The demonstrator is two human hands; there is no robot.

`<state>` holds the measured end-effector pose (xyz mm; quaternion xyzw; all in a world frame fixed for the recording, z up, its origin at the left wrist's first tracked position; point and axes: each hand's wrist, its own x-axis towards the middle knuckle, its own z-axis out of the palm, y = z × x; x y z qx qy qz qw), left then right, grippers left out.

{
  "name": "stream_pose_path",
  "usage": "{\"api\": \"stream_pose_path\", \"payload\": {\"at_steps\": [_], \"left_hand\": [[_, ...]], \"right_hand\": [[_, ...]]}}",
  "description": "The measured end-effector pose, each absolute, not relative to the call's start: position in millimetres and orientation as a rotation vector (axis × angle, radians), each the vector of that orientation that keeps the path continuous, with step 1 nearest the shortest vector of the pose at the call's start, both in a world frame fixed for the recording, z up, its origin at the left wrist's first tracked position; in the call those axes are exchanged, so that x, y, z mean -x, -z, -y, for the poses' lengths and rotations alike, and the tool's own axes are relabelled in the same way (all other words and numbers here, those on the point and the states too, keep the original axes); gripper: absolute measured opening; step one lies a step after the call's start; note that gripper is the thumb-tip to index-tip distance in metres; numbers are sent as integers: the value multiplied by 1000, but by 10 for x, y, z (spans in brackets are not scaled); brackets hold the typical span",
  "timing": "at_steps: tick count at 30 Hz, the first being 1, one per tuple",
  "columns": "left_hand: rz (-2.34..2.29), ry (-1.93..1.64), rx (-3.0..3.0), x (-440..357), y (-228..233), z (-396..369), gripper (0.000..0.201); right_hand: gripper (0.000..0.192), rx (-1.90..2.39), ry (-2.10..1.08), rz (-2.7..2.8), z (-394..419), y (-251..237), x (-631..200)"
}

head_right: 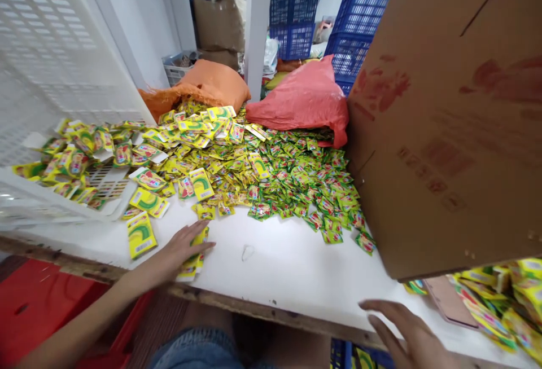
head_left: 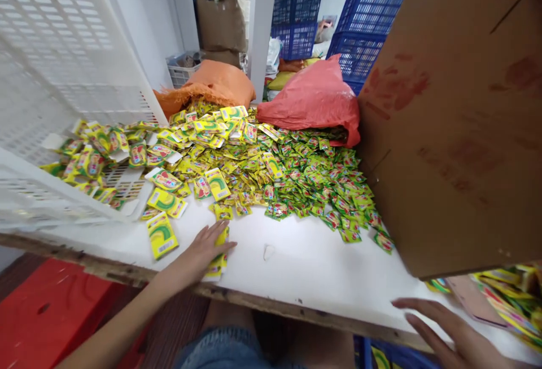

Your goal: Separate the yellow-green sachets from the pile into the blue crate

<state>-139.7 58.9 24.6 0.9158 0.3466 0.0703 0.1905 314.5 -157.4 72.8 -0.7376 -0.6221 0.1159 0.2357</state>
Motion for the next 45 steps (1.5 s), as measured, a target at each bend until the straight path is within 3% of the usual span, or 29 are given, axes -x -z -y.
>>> {"api": "stream_pose_path", "payload": {"at_steps": [7, 12, 17, 25, 31, 39, 45], "left_hand": [[-943, -324, -2610, 1212, -402, -485, 59], [-1033, -718, -2029, 1170, -352, -304, 58], [-799, -998, -1381, 1111, -221, -173, 52], [-750, -1132, -959, 1073, -273, -197, 47], [-755, -994, -752, 1086, -282, -217, 42], [-935, -1044, -838, 842, -298, -178, 41], [-912, -949, -909, 621, -210, -244, 42]], "right_hand": [[23, 1669, -547, 1719, 84, -534, -1771], [20, 1672, -446, 1743, -723, -233, -954], [14, 1628, -346, 1790, -979, -58, -502], [20, 1619, -347, 1611, -834, -76, -1075], [34, 1763, -429, 1416, -938, -23, -1765], [17, 1866, -329, 1265, -955, 110, -1575], [18, 1798, -318, 1173, -874, 85, -1434]]}}
